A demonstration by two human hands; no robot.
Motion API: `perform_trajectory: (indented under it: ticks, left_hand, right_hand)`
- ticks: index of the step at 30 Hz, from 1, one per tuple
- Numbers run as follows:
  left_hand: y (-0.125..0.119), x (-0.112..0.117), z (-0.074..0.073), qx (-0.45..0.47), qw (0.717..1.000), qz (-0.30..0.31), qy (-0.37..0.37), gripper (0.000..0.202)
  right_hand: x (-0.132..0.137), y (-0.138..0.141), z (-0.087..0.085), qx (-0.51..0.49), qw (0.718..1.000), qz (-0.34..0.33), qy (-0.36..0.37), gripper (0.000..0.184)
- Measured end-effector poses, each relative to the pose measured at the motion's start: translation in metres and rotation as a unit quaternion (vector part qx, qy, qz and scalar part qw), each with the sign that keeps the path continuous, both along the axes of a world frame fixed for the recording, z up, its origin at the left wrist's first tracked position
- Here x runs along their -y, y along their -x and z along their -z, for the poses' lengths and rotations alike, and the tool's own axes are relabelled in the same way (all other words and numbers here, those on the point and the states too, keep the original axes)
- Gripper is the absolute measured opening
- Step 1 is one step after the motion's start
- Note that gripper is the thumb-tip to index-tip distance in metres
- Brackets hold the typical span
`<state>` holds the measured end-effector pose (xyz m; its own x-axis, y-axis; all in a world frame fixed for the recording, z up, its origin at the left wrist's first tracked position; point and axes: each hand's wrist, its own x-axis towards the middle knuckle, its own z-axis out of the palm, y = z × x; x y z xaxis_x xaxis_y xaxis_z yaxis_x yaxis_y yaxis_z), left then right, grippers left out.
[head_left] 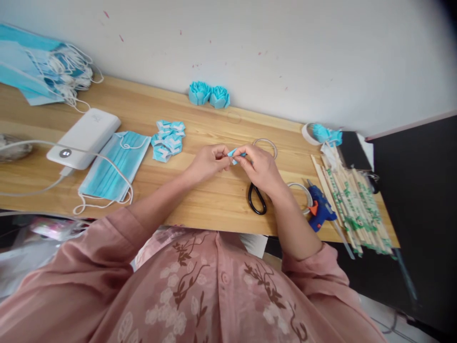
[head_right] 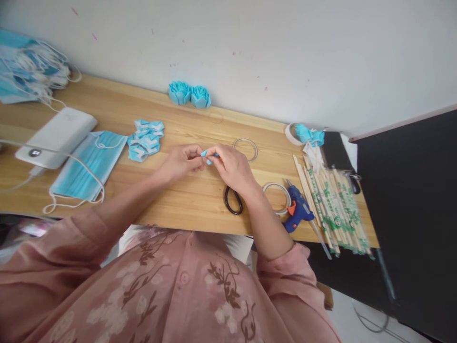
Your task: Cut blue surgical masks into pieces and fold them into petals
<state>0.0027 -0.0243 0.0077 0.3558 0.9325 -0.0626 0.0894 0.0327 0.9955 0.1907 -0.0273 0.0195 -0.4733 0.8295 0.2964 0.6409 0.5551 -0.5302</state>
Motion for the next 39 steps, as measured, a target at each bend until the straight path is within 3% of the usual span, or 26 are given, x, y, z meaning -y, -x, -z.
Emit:
perform_trajectory:
  ticks: [8,11,15,23,29,39]
  left_hand:
    - [0.002,-0.003,-0.003,0.042,0.998,-0.037,0.009,0.015]
    - [0.004,-0.002,-0.006,0.048,0.997,-0.053,0.012,0.014]
    - [0.006,-0.003,-0.006,0.069,0.995,-0.069,0.025,0.014]
    - [0.006,-0.002,0.001,0.121,0.990,-0.059,0.028,0.027]
    - [0.004,-0.002,0.001,0.078,0.996,-0.027,0.025,0.031]
    - [0.008,-0.005,0.002,0.038,0.998,-0.051,-0.022,0.025]
  right_hand:
    - [0.002,0.006,0.008,-0.002,1.000,0.028,-0.011,0.018]
    - [0.004,0.007,0.004,-0.030,0.999,0.039,0.014,0.035]
    - [0.006,0.003,-0.005,-0.139,0.986,0.089,0.024,0.054]
    - [-0.001,0.011,0.007,-0.254,0.950,0.045,0.176,0.028]
    - [-0.004,0.010,0.013,-0.255,0.949,0.063,0.176,0.021]
    - [-0.002,0.011,0.009,-0.195,0.966,0.072,0.154,0.015]
